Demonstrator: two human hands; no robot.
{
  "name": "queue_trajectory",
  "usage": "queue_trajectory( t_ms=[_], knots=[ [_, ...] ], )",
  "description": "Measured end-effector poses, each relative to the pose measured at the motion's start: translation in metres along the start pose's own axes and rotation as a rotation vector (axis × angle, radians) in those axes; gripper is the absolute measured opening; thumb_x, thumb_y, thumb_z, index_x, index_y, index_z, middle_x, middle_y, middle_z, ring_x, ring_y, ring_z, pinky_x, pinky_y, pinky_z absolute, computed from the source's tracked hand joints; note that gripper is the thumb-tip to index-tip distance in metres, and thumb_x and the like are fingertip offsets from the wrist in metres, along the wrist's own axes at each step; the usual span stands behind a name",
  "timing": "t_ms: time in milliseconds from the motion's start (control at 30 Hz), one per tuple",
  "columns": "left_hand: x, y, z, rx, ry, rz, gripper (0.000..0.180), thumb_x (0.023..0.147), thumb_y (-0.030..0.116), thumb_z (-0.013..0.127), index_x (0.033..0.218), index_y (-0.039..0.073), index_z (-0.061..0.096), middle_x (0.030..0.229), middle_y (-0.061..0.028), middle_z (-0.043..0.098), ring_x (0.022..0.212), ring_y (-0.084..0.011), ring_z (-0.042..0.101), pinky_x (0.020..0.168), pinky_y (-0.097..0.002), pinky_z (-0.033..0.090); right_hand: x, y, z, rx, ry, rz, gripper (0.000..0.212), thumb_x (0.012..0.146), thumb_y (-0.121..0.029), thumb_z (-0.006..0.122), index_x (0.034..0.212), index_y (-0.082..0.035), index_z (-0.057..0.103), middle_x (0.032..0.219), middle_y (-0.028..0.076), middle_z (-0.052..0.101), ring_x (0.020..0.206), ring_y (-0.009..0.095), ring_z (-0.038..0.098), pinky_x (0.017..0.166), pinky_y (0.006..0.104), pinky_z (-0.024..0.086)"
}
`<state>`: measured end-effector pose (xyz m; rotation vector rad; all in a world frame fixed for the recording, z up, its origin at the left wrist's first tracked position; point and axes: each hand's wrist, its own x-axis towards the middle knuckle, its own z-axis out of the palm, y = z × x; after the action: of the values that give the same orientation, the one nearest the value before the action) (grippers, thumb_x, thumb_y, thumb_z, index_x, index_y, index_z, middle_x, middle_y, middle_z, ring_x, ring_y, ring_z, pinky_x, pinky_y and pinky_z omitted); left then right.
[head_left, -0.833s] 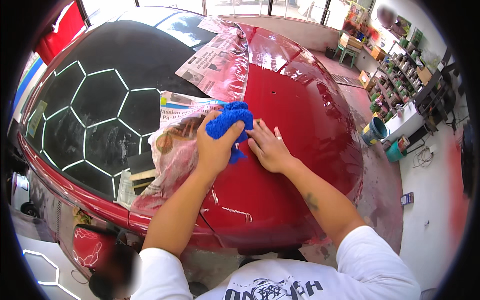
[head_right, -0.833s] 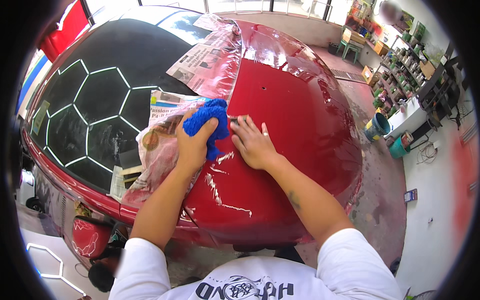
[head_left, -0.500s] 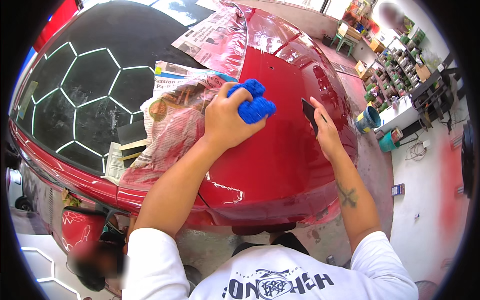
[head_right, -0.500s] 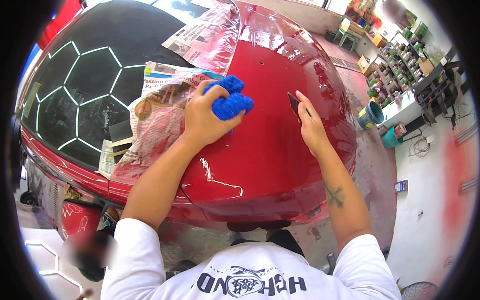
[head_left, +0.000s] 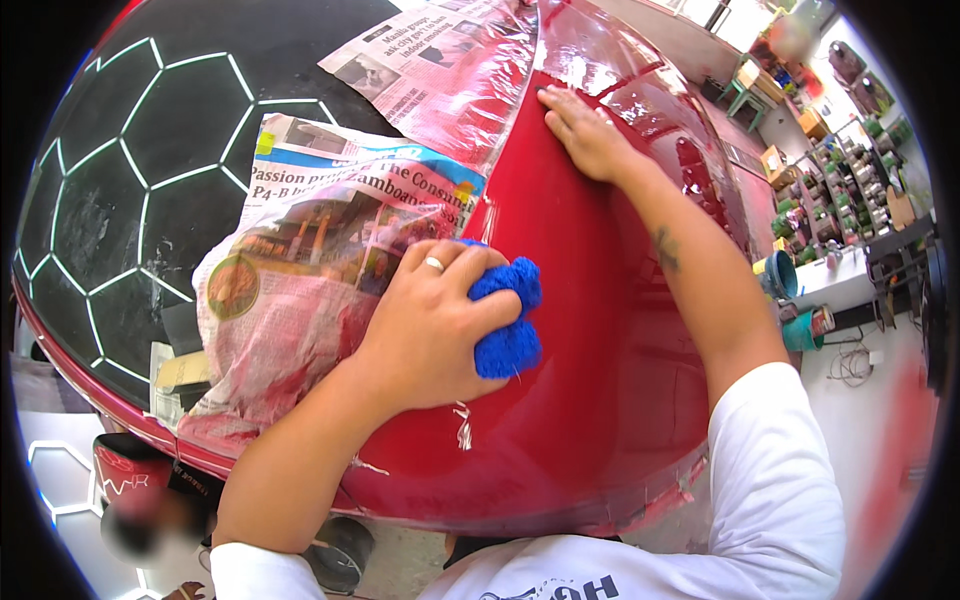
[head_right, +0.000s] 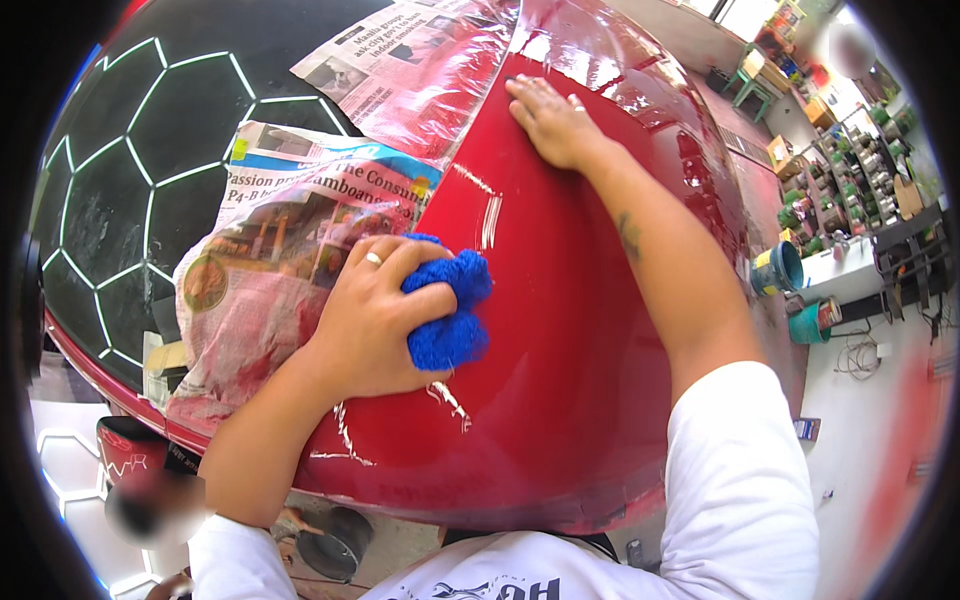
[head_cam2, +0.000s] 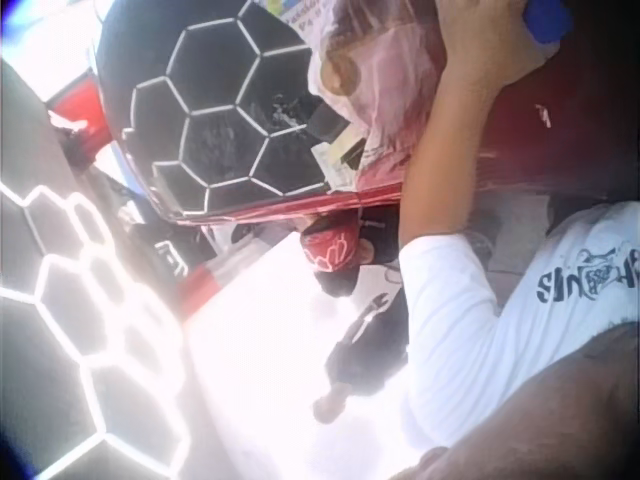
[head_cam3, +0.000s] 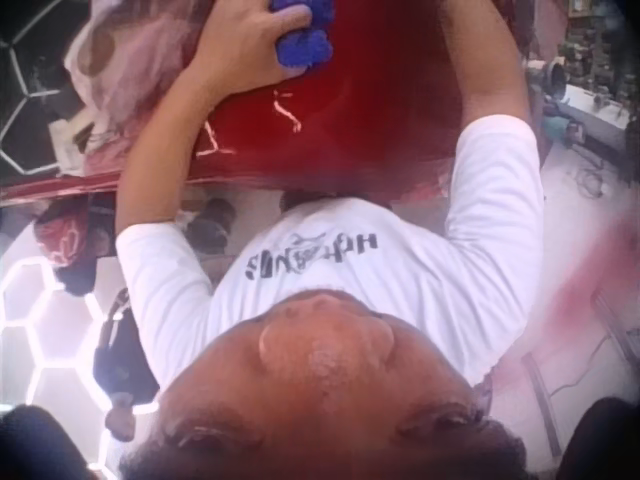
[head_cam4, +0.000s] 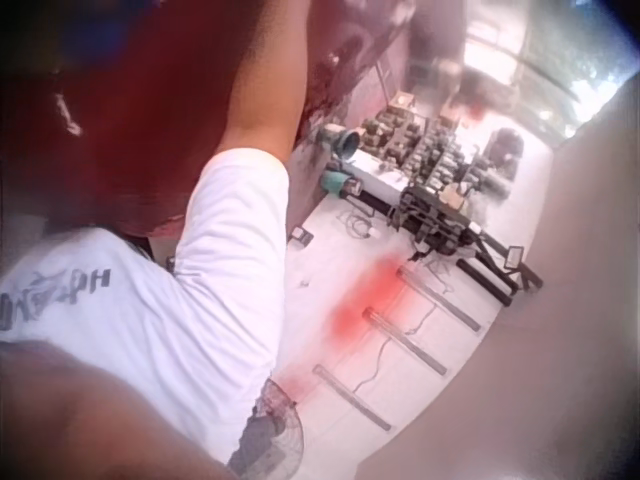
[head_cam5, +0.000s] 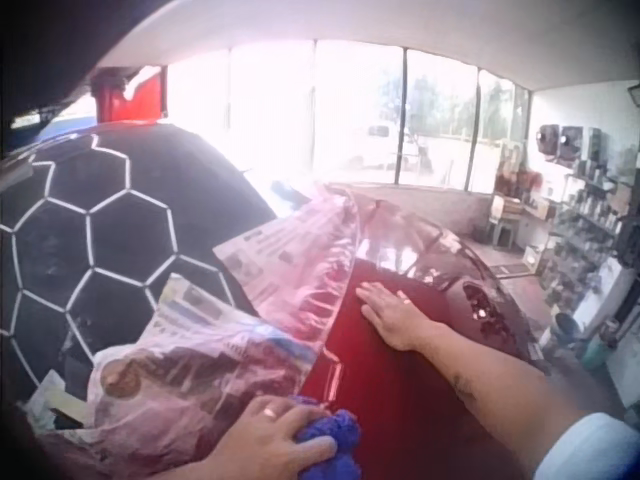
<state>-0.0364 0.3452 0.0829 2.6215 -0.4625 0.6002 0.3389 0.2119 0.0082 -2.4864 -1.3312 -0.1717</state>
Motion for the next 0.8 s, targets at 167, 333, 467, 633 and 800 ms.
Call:
queue_trajectory(
  t_ms=[167, 333, 467, 633, 800],
  knots=[
    [0.003, -0.001, -0.002, -0.007, -0.018, -0.017, 0.036, 0.072, 0.033, 0.091, 0.099, 0.018, 0.072, 0.124, -0.0109, 0.069, 0.114, -0.0341, 0.068, 0.102, -0.0515, 0.049, 0.092, 0.041, 0.006, 0.061, -0.023, 0.052, 0.065, 0.119, -0.051, 0.036, 0.171, -0.012, 0.04, 0.178, 0.017, 0.038, 0.166, 0.038, 0.031, 0.136, 0.045, 0.027],
    [0.013, -0.005, 0.002, -0.056, -0.041, 0.016, 0.036, 0.071, 0.033, 0.092, 0.097, 0.02, 0.071, 0.125, -0.0107, 0.069, 0.113, -0.0341, 0.067, 0.1, -0.0524, 0.048, 0.115, 0.083, 0.01, 0.116, 0.022, 0.152, 0.065, 0.119, -0.052, 0.037, 0.171, -0.013, 0.04, 0.179, 0.015, 0.036, 0.168, 0.036, 0.028, 0.136, 0.0526, 0.024],
    [0.007, -0.005, 0.0, -0.021, -0.046, -0.042, 0.036, 0.07, 0.033, 0.092, 0.096, 0.019, 0.071, 0.125, -0.0112, 0.069, 0.113, -0.034, 0.067, 0.1, -0.052, 0.048, 0.046, 0.018, 0.016, 0.014, -0.07, 0.044, 0.066, 0.119, -0.055, 0.035, 0.173, -0.018, 0.036, 0.183, 0.008, 0.029, 0.17, 0.031, 0.023, 0.135, 0.066, 0.018],
    [0.007, -0.003, -0.001, -0.003, -0.041, -0.038, 0.036, 0.07, 0.033, 0.092, 0.095, 0.019, 0.071, 0.125, -0.0116, 0.069, 0.113, -0.0338, 0.068, 0.099, -0.0524, 0.048, 0.023, -0.001, -0.009, -0.012, -0.124, 0.028, 0.063, 0.119, -0.054, 0.033, 0.174, -0.022, 0.035, 0.184, 0.005, 0.028, 0.171, 0.028, 0.021, 0.134, 0.0698, 0.016],
    [0.01, -0.003, 0.001, -0.048, -0.081, -0.004, 0.039, 0.068, 0.034, 0.092, 0.099, 0.02, 0.072, 0.13, -0.0104, 0.067, 0.118, -0.0336, 0.065, 0.101, -0.0523, 0.047, 0.127, 0.078, 0.009, 0.111, 0.052, 0.153, 0.066, 0.118, -0.053, 0.037, 0.169, -0.011, 0.044, 0.174, 0.022, 0.042, 0.163, 0.041, 0.036, 0.134, 0.0483, 0.03]
  ],
)
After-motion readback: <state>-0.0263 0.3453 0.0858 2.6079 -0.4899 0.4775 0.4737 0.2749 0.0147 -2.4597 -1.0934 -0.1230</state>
